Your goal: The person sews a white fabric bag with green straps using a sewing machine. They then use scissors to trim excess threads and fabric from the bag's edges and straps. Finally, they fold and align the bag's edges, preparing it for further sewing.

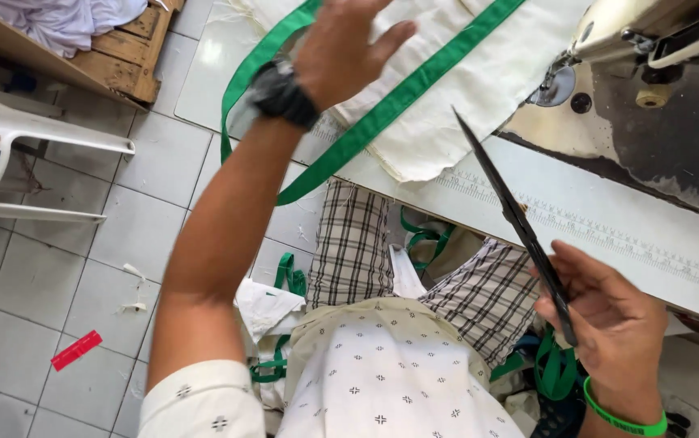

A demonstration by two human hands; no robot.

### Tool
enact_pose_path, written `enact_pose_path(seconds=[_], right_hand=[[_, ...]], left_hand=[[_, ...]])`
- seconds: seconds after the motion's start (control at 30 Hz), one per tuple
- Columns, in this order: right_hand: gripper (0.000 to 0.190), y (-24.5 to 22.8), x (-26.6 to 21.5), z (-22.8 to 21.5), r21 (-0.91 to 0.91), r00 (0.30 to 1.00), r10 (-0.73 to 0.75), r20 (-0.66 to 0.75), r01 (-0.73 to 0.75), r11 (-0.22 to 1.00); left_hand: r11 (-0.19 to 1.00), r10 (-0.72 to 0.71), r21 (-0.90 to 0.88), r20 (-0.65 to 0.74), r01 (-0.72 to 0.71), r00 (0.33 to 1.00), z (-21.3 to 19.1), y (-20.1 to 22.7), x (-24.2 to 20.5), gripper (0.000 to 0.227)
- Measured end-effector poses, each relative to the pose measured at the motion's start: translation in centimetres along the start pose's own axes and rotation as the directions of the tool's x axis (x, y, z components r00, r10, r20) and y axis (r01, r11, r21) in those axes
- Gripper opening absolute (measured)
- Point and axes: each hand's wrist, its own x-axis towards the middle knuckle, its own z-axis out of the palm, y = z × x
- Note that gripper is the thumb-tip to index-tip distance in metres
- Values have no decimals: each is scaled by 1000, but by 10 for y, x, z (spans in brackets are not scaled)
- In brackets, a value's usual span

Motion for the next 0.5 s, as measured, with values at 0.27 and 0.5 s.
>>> enact_pose_path(seconds=[0.27, 0.5], right_hand=[[61, 18, 14, -16, -77, 990, 57, 130, -47, 996], [55, 23, 48, -12, -596, 926, -272, 263, 378, 708]], left_hand=[[845, -415, 501, 390, 188, 822, -107, 68, -175, 59], [692, -335, 721, 286, 28, 898, -164, 88, -163, 19]])
